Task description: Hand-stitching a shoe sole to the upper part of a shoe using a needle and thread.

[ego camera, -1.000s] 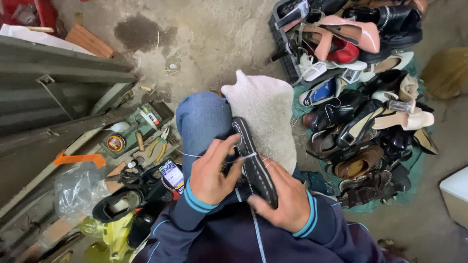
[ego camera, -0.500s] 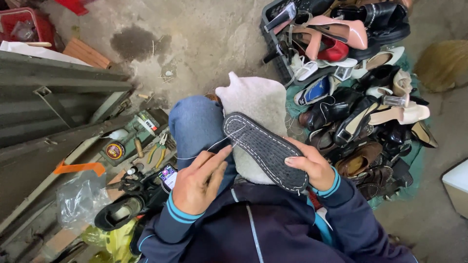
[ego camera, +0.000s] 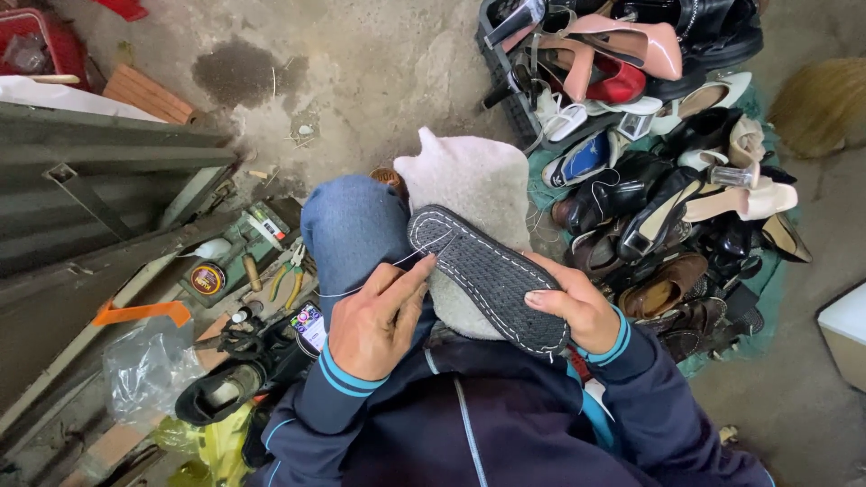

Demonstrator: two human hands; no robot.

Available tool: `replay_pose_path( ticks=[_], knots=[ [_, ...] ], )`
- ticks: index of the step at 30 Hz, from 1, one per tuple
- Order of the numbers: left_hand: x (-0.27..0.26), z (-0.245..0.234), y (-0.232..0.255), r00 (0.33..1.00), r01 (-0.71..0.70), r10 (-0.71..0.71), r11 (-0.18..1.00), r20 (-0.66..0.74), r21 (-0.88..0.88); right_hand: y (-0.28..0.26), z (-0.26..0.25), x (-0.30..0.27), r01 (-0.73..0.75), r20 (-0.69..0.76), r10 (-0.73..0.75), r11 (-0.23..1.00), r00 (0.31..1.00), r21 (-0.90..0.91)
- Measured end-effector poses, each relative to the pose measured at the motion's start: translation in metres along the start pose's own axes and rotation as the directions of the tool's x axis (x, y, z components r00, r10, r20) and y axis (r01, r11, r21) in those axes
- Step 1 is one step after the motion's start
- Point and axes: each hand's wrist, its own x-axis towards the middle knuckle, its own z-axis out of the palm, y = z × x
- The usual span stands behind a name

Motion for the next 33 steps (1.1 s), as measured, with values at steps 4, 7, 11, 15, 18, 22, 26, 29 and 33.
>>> replay_pose_path(
  ticks=[4,7,11,15,18,22,26,29,33],
  knots=[
    [0.001,-0.003,0.0,1.0,0.003,-0.003,1.0,0.02,0.024,0.005,-0.007,-0.001,0.016,0.11,0.004,0.984,0.994,-0.18],
    [0.001,-0.016,-0.008,0.996,-0.024,0.016,0.996,0.091,0.086,-0.031,0.021,-0.007,0.177,0.208,-0.09,0.873,0.974,-0.455],
    [0.001,-0.033,-0.029,0.966,-0.064,-0.001,0.968,0.258,0.244,-0.034,0.06,-0.016,0.274,0.255,-0.129,0.67,0.958,-0.69],
    [0.013,-0.038,-0.044,0.954,-0.18,0.136,0.972,0.267,0.149,-0.029,0.075,-0.016,0.396,0.303,-0.256,0.601,0.918,-0.694],
    [0.03,-0.034,-0.044,0.941,-0.245,0.209,0.963,0.268,0.108,-0.019,0.073,-0.013,0.434,0.317,-0.298,0.584,0.901,-0.685],
    [0.047,-0.032,-0.036,0.916,-0.288,0.284,0.957,0.283,-0.028,-0.003,0.072,-0.007,0.42,0.309,-0.285,0.568,0.907,-0.708],
    [0.042,-0.04,-0.031,0.914,-0.291,0.284,0.956,0.291,-0.019,0.004,0.062,-0.001,0.156,0.134,-0.082,0.585,0.988,-0.796],
    [0.033,-0.041,-0.025,0.929,-0.259,0.249,0.966,0.273,0.001,-0.019,0.031,0.014,-0.049,0.051,0.117,0.72,0.992,-0.692],
    [0.018,-0.023,-0.029,0.967,-0.181,0.141,0.966,0.211,0.182,0.004,-0.035,0.038,-0.097,-0.249,-0.362,0.388,0.898,-0.917]
  ],
)
